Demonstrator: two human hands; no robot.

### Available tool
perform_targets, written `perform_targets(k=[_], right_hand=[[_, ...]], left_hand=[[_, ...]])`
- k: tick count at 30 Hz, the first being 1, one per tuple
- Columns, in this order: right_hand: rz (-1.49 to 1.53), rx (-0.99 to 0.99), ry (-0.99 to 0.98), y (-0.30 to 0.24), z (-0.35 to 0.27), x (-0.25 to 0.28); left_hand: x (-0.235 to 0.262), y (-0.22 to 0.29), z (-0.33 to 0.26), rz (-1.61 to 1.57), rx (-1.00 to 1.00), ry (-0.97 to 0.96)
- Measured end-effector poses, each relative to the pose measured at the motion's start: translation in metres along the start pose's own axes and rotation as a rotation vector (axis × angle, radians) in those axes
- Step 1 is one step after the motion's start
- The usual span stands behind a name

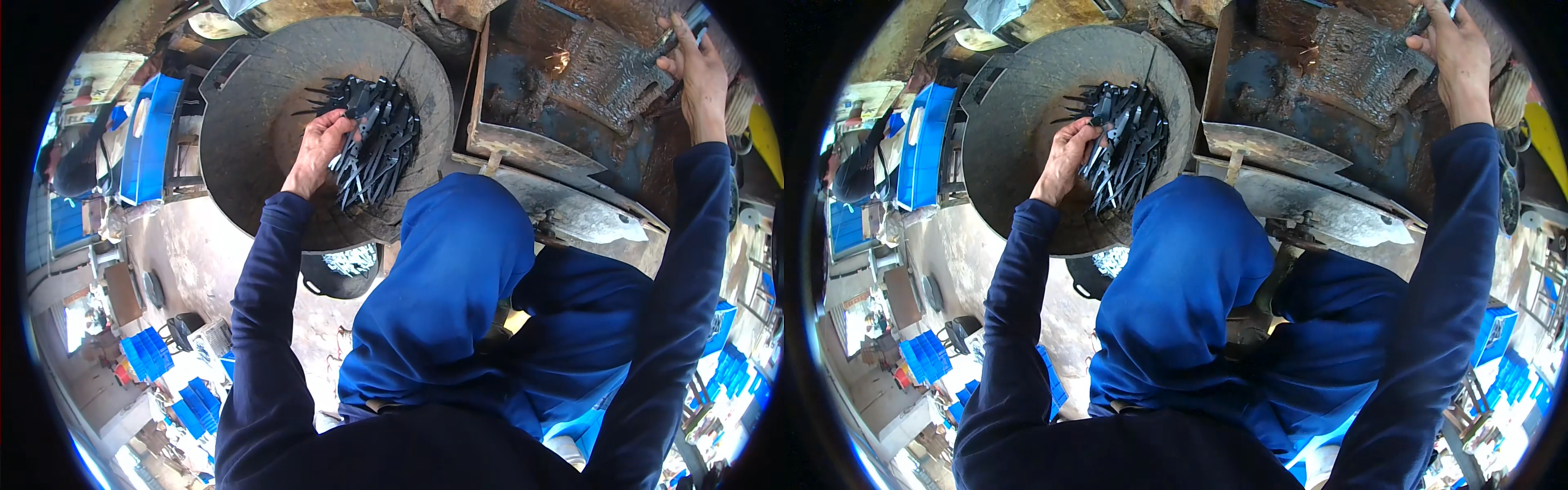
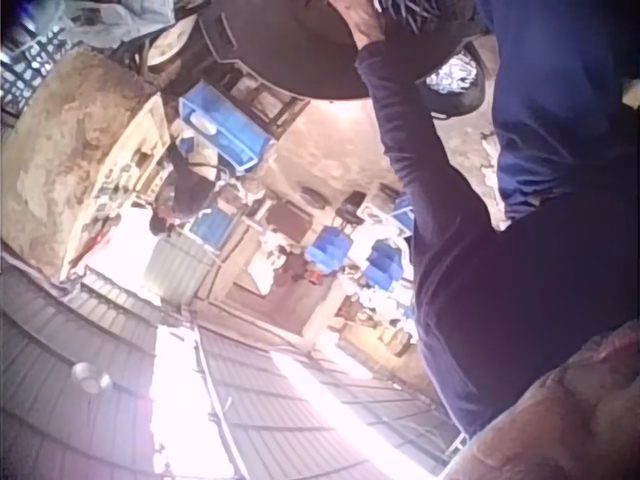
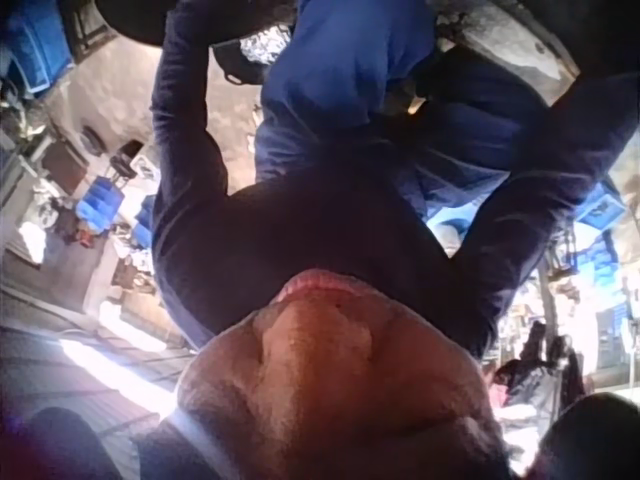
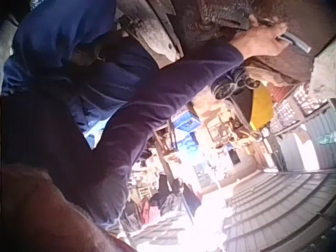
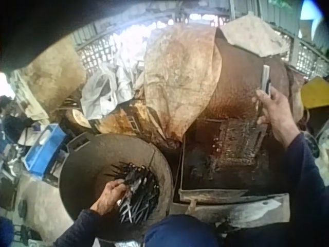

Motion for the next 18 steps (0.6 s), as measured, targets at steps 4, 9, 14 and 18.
perform_targets(k=[4,9,14,18], right_hand=[[0.039,-0.021,-0.019,-0.005,-0.003,-0.004],[0.081,-0.09,-0.087,-0.022,-0.007,-0.013],[0.036,-0.061,-0.014,-0.017,-0.007,-0.009],[0.009,-0.041,0.037,-0.009,-0.005,-0.001]], left_hand=[[-0.007,0.011,-0.011,-0.146,0.021,0.017],[-0.023,0.029,-0.027,0.01,0.009,-0.08],[-0.041,0.042,-0.039,-0.078,0.003,-0.254],[-0.067,0.06,-0.054,-0.134,-0.064,-0.386]])
Point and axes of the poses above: each hand's wrist, its own z-axis towards the middle knuckle, its own x-axis out of the back of the hand, y = z × x, the point moved 8 cm from there along z, towards the middle knuckle, and after that the axes turned 9 degrees about x, right-handed, at the moved point
